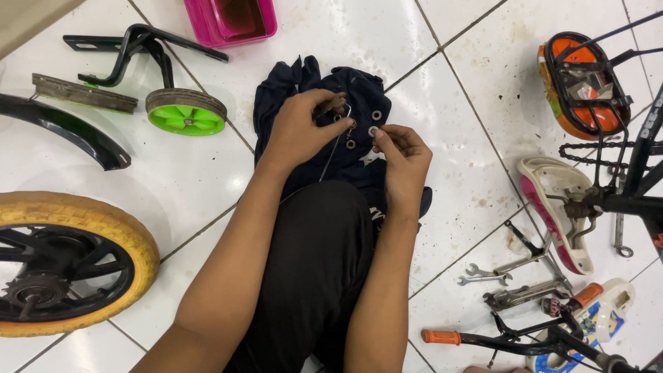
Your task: Adjusting and installing washers on a bicycle wheel axle before tightening with a wrench.
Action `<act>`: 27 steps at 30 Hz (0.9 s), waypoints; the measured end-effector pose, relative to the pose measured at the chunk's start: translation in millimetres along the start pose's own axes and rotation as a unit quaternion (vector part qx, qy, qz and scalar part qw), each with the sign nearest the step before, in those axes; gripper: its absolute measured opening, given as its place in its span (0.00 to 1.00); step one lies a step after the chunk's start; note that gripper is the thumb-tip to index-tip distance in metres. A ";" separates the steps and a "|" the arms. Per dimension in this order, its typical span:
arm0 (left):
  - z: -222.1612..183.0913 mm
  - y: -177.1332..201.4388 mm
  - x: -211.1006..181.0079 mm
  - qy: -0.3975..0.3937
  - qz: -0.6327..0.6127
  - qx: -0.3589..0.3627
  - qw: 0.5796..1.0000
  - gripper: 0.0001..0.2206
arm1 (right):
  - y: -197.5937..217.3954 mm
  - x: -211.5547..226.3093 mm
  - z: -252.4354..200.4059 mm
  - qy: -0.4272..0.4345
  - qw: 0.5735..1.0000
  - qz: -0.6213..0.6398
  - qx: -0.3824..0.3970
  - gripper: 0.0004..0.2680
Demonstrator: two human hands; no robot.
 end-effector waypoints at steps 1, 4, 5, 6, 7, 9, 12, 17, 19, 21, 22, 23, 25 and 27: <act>-1.7 -5.2 -3.1 -0.001 0.001 0.001 1.000 0.11 | 0.5 0.3 -0.5 0.001 1.000 0.001 -0.001 0.05; -6.1 -26.1 -12.4 -0.002 -0.083 0.050 0.995 0.10 | -2.4 5.6 -0.6 0.017 0.996 0.084 0.011 0.05; -7.9 -30.3 -17.1 -0.009 -0.083 0.059 0.995 0.10 | -1.1 11.1 -1.3 0.034 0.994 0.104 0.010 0.05; -9.9 -34.6 -21.9 -0.015 -0.082 0.068 0.994 0.10 | 0.6 16.6 -2.3 0.051 0.991 0.123 0.009 0.05; -9.3 -37.5 -19.5 -0.018 -0.083 0.069 0.994 0.10 | 1.3 18.7 -3.4 0.054 0.991 0.123 0.007 0.05; -7.9 -37.3 -12.9 -0.014 -0.087 0.040 0.995 0.08 | 1.4 24.3 -6.9 0.064 0.984 0.167 0.014 0.05; -7.6 -32.9 -29.0 -0.019 -0.114 0.020 0.993 0.06 | -1.8 38.8 -12.1 0.087 0.979 0.182 0.018 0.06; -16.4 -29.8 -39.3 -0.003 -0.121 0.016 0.993 0.04 | 19.8 43.4 -29.2 0.074 0.978 0.194 -0.027 0.07; -22.4 -29.2 -51.1 -0.007 -0.120 0.016 0.993 0.04 | 36.6 33.5 -39.9 0.055 0.972 0.222 -0.057 0.07; -30.0 -35.5 -64.6 0.003 -0.117 0.041 0.992 0.04 | 55.6 8.0 -50.4 0.009 0.952 0.291 -0.091 0.06; -30.8 -38.0 -74.3 -0.004 -0.116 0.046 0.992 0.04 | 60.5 13.2 -54.2 0.015 0.951 0.294 -0.095 0.06; -36.7 -45.2 -83.2 -0.008 -0.124 0.057 0.991 0.04 | 66.5 12.1 -63.7 -0.006 0.949 0.302 -0.093 0.06; -49.0 -58.6 -105.7 -0.020 -0.130 0.075 0.989 0.05 | 84.5 14.8 -79.5 -0.019 0.944 0.314 -0.096 0.06; -64.5 -78.1 -127.2 -0.002 -0.150 0.114 0.982 0.05 | 107.0 14.6 -95.7 -0.039 0.933 0.342 -0.107 0.05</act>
Point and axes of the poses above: each hand's wrist, its own z-axis towards the middle knuckle, its own y-axis out of the back of the hand, x = y × z, the point moved 10 cm from there along z, towards the middle knuckle, and after that the axes turned 1 degree about x, right-handed, at the moved point
